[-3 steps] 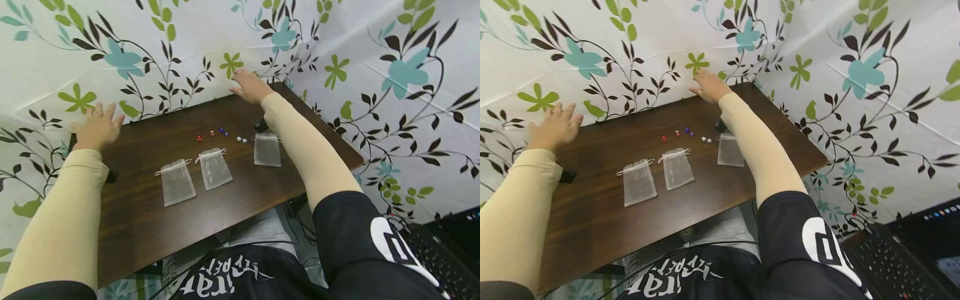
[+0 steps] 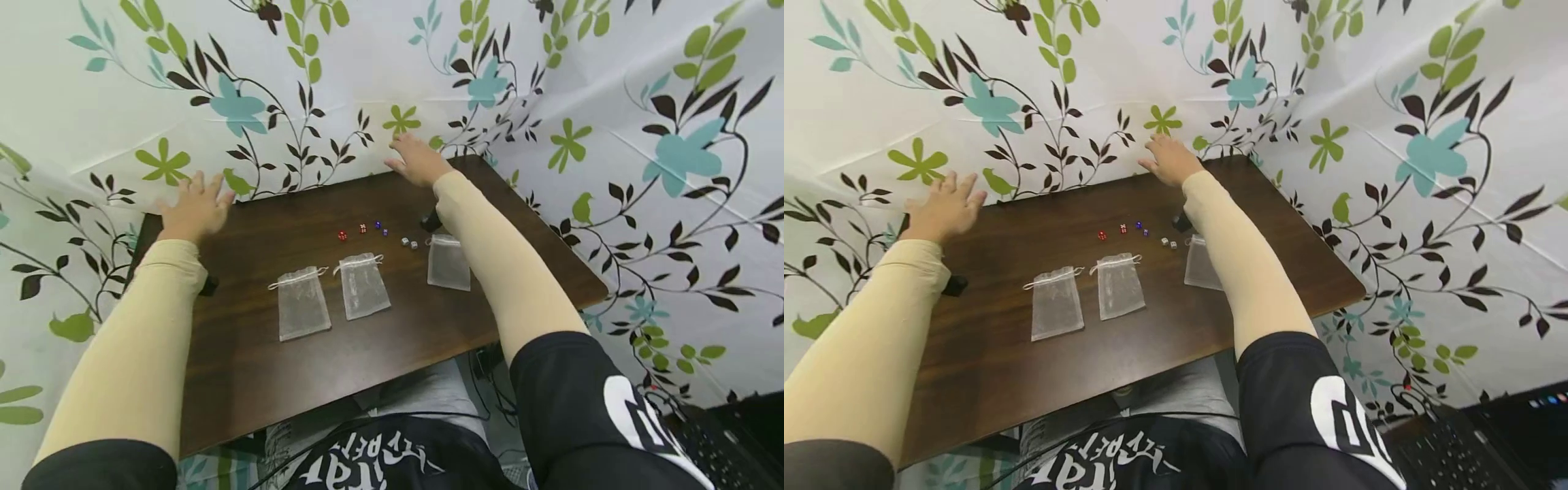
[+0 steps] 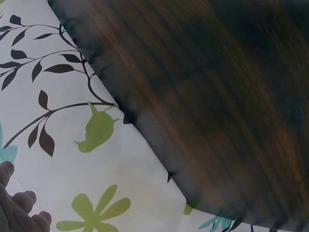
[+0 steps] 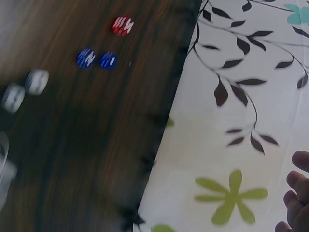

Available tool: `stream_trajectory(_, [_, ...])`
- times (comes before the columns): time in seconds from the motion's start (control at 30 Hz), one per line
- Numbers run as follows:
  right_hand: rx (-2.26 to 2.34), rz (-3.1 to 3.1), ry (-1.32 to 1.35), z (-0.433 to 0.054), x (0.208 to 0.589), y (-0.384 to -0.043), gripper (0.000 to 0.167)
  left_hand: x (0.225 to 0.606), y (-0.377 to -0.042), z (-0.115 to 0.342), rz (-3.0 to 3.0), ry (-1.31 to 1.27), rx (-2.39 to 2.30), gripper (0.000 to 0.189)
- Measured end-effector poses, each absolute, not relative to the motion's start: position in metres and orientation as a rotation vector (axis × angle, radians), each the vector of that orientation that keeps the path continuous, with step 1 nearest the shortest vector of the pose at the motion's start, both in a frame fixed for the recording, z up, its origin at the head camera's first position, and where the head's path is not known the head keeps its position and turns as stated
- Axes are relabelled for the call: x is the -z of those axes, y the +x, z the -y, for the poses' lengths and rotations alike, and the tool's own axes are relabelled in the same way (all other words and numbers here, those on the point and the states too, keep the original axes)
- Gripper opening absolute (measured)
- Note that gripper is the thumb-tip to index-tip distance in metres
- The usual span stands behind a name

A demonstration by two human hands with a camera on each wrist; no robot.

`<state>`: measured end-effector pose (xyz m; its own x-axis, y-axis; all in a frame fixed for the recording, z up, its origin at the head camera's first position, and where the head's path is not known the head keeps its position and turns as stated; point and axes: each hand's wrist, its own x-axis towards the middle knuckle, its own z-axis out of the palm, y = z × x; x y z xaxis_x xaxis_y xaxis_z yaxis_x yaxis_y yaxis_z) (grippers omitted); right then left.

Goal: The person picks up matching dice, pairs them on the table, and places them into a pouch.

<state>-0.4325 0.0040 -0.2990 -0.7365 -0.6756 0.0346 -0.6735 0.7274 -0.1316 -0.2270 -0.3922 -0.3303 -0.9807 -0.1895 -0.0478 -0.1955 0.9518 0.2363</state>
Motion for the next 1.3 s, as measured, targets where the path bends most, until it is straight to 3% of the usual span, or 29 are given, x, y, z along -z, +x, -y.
stream_trajectory(0.3, [0.321,-2.85,-1.25,0.045,0.294,-0.423,0.064,0.309,-0.231,0.38,-3.133,-0.309,-0.259,0.079])
stream_trajectory(0.9, [0.3,-2.879,-1.177,0.044,0.3,-0.424,0.066,0.321,-0.212,0.383,-3.111,-0.327,-0.318,0.078])
stream_trajectory(1.3, [0.3,-2.86,-1.142,0.057,0.301,-0.42,0.065,0.314,-0.208,0.391,-3.116,-0.351,-0.352,0.068])
